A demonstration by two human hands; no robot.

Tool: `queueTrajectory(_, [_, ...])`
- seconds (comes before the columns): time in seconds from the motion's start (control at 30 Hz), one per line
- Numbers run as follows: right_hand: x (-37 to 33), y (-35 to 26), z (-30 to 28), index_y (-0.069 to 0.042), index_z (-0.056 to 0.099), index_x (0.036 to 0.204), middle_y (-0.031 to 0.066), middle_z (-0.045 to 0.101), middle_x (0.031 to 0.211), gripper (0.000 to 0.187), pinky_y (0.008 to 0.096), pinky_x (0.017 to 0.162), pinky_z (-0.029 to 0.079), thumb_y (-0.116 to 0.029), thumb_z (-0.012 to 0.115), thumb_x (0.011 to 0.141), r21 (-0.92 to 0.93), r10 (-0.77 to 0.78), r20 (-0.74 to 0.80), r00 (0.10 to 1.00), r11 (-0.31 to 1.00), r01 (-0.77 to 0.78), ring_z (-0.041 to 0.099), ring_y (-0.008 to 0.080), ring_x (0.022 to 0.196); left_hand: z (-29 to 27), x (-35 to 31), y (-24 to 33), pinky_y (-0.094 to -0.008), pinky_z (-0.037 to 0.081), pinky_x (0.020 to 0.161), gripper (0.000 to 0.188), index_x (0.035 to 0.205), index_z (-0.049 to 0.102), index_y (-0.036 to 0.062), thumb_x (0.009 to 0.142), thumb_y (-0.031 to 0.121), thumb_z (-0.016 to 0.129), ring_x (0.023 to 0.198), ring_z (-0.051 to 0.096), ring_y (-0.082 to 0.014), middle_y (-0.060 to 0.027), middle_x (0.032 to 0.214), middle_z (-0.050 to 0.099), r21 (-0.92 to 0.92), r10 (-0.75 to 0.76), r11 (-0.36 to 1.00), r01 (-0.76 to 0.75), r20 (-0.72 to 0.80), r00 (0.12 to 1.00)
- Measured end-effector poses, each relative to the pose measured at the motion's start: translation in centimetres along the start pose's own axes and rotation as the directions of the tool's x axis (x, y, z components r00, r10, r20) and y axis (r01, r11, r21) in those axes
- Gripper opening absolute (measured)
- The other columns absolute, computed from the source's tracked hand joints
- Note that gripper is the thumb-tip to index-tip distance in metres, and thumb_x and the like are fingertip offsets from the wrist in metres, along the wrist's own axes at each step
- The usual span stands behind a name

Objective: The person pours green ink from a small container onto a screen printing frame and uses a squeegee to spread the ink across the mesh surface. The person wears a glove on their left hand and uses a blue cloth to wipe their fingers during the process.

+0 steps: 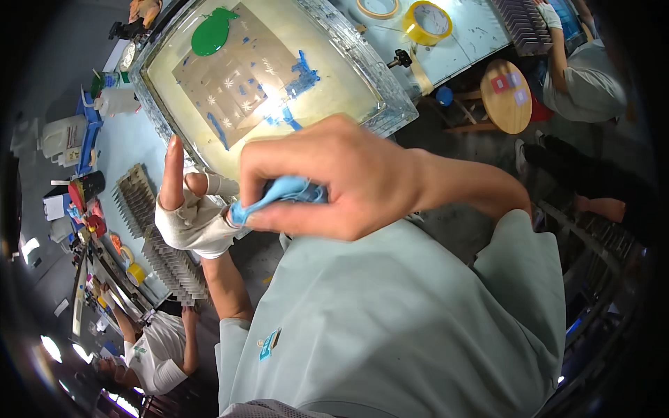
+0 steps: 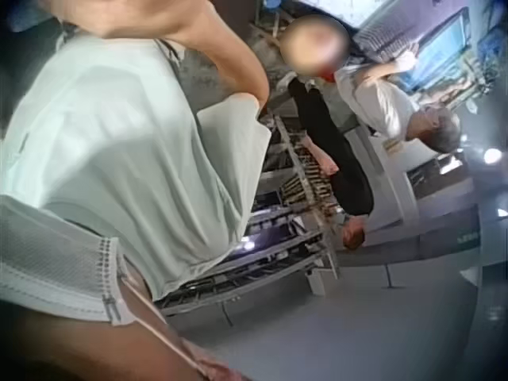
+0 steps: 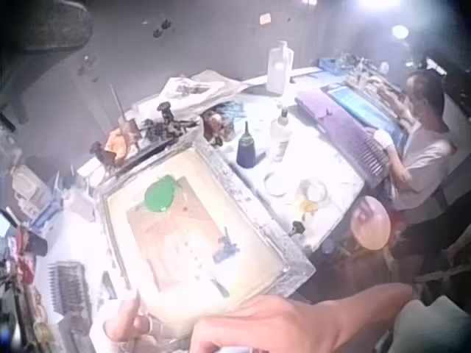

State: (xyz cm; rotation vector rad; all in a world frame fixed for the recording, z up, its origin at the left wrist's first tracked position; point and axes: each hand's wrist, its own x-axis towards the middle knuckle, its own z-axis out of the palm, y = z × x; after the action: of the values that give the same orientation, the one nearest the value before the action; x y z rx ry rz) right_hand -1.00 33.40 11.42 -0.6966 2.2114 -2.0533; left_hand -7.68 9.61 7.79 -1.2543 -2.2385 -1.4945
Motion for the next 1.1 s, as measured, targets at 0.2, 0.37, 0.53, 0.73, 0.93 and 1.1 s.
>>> queueTrajectory(0.2, [-0.9,0.5,0.2,-0.002,0.064,0.093,0.0078,0.067,0.081,0.016,0.0293,0.056,0.047,-0.004,0.077,0.084,0.068,0.033,0.039,0.999,0.997,-0.035,0.065,0.0193,0.064,-1.2,0.9,0.2,-0.0236,0.046,0.062,0.100,0.144,0.044,-0.0087,0.070,0.040,0.091,0.064,0.059,-0.0094,-0.0010,0.066,0.066,0.098,0.161,0.979,-0.178,0.164,0.973])
queueTrajectory(0.37, [-0.8,0.2,-0.6,-0.004,0.063,0.096,0.0064,0.069,0.081,0.013,0.0302,0.061,0.049,-0.011,0.072,0.089,0.063,0.113,0.020,0.993,0.991,-0.114,0.066,0.0181,0.068,0.3,-0.3,0.6,-0.0243,0.047,0.068,0.104,0.145,0.041,-0.0089,0.068,0.041,0.090,0.071,0.059,-0.0088,0.0019,0.075,0.062,-0.116,0.068,0.991,-0.073,-0.041,0.997])
queueTrajectory(0.53, [-0.3,0.3,1.4,-0.004,0.062,0.099,0.0049,0.067,0.082,0.014,0.0293,0.060,0.047,-0.012,0.072,0.092,0.172,0.030,-0.033,0.999,0.985,-0.024,0.064,0.0156,0.068,-0.2,-0.6,0.4,-0.0229,0.046,0.067,0.097,0.144,0.043,-0.0086,0.074,0.043,0.088,0.072,0.058,-0.0087,0.0013,0.080,0.062,-0.131,-0.069,0.989,0.068,-0.004,0.998])
queueTrajectory(0.73, [-1.4,2.0,1.7,-0.001,0.063,0.101,0.0033,0.066,0.087,0.015,0.0266,0.063,0.047,-0.009,0.072,0.092,0.209,0.115,-0.188,0.975,0.975,-0.075,0.060,0.0088,0.073,2.3,0.1,2.4,-0.0241,0.034,0.033,0.104,0.152,0.026,-0.0082,0.089,0.069,0.055,0.032,0.043,-0.0103,-0.0027,0.047,0.052,-0.532,-0.589,0.694,0.486,-0.029,0.808])
queueTrajectory(0.93, [0.5,2.4,0.9,0.001,0.067,0.101,0.0093,0.070,0.093,0.017,0.0288,0.068,0.052,-0.006,0.076,0.088,-0.066,-0.134,-0.384,0.913,0.991,0.118,0.066,0.0159,0.077,3.9,-0.8,4.1,-0.0256,0.037,0.037,0.089,0.158,0.027,0.0103,0.096,0.074,0.031,0.031,0.043,-0.0151,-0.0042,0.048,0.051,-0.829,-0.604,-0.275,0.488,0.543,0.583])
queueTrajectory(1.1, [1.3,2.6,0.4,0.004,0.065,0.101,0.0130,0.065,0.093,0.018,0.0287,0.069,0.050,0.000,0.074,0.086,-0.296,-0.309,-0.276,0.910,0.928,0.226,0.060,0.0173,0.077,4.4,-0.8,4.3,-0.0292,0.041,0.038,0.085,0.160,0.023,0.0144,0.098,0.073,0.027,0.032,0.045,-0.0190,-0.0074,0.049,0.052,-0.792,-0.616,-0.371,0.485,0.601,0.510])
